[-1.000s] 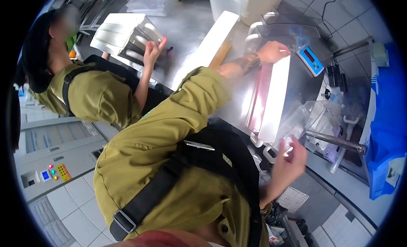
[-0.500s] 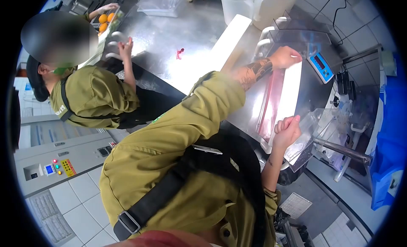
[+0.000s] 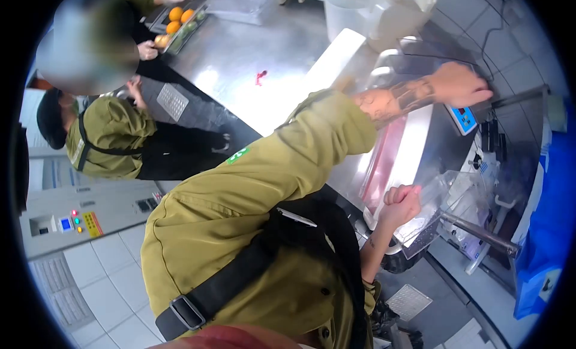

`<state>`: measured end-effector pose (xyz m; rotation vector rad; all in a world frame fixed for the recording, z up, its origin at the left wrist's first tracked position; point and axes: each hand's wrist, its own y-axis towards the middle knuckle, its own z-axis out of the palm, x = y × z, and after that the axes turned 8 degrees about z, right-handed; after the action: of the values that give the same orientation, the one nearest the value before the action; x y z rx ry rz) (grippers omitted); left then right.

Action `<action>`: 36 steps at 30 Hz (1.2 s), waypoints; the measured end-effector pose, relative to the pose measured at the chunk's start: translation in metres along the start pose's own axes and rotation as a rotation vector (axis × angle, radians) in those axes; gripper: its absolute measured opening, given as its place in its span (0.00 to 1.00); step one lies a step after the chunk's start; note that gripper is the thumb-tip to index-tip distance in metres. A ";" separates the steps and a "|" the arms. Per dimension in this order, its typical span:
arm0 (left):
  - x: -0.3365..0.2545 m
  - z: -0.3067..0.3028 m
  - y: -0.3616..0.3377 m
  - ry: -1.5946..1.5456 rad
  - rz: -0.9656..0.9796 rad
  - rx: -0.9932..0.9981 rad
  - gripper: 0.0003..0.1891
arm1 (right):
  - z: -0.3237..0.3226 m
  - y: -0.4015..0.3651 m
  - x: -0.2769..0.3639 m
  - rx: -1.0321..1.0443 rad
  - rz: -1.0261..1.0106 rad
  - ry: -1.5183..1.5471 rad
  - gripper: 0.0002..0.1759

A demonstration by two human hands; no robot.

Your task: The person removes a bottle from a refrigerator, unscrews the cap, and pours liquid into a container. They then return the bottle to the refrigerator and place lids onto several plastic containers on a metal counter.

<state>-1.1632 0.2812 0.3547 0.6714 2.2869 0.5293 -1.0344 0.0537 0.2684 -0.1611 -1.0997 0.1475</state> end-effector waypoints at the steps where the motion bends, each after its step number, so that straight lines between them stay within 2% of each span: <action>1: 0.022 0.035 -0.023 0.036 0.052 0.008 0.24 | -0.003 -0.002 -0.002 0.002 0.002 -0.002 0.25; 2: 0.060 0.103 -0.058 0.195 0.091 -0.180 0.30 | -0.007 -0.003 -0.003 -0.006 -0.010 -0.007 0.25; 3: 0.036 0.086 -0.052 0.298 -0.288 0.284 0.34 | -0.004 -0.003 -0.006 -0.154 -0.063 -0.188 0.25; 4: 0.023 0.067 -0.052 0.222 -0.085 0.278 0.38 | -0.002 -0.007 0.007 0.069 -0.046 -0.052 0.24; 6: 0.032 0.076 -0.042 0.096 -0.183 0.442 0.39 | -0.010 -0.009 0.002 0.002 -0.006 -0.038 0.25; 8: 0.025 0.067 -0.047 0.027 -0.180 0.337 0.41 | -0.005 -0.011 0.007 0.079 -0.015 -0.060 0.26; 11: 0.020 0.055 -0.047 -0.172 -0.227 0.283 0.40 | -0.007 -0.016 0.007 0.118 -0.021 -0.066 0.26; 14: 0.031 0.044 -0.039 -0.416 -0.245 0.089 0.31 | -0.010 -0.012 0.003 0.109 -0.033 -0.107 0.26; 16: 0.056 0.032 -0.022 -0.232 -0.135 0.003 0.21 | -0.011 -0.011 -0.001 0.081 -0.094 -0.161 0.27; 18: 0.064 -0.003 0.000 -0.089 -0.115 -0.114 0.14 | -0.010 -0.013 0.002 0.093 -0.066 -0.167 0.27; 20: 0.103 -0.021 0.024 0.271 0.102 -0.242 0.13 | -0.010 -0.013 0.003 0.106 -0.082 -0.222 0.27; 22: 0.094 -0.048 0.037 0.626 -0.155 -0.057 0.15 | -0.010 -0.014 0.004 0.121 -0.087 -0.229 0.26; 24: 0.117 -0.060 0.041 0.807 -0.216 0.091 0.17 | -0.012 -0.014 0.004 0.132 -0.112 -0.224 0.26; 26: 0.151 -0.064 0.049 0.828 -0.269 0.115 0.13 | -0.012 -0.013 0.006 0.135 -0.113 -0.215 0.25; 29: 0.164 -0.075 0.054 0.854 -0.183 0.271 0.11 | -0.011 -0.017 0.012 0.154 -0.122 -0.207 0.25; 35: 0.140 -0.113 0.083 0.689 -0.065 0.036 0.10 | -0.013 -0.016 0.018 0.184 -0.116 -0.241 0.25; 36: 0.139 -0.117 0.089 0.685 -0.122 0.128 0.11 | -0.013 -0.017 0.018 0.184 -0.109 -0.242 0.24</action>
<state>-1.3057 0.4122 0.4128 0.4426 3.0003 0.6259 -1.0141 0.0400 0.2818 0.0838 -1.3255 0.1732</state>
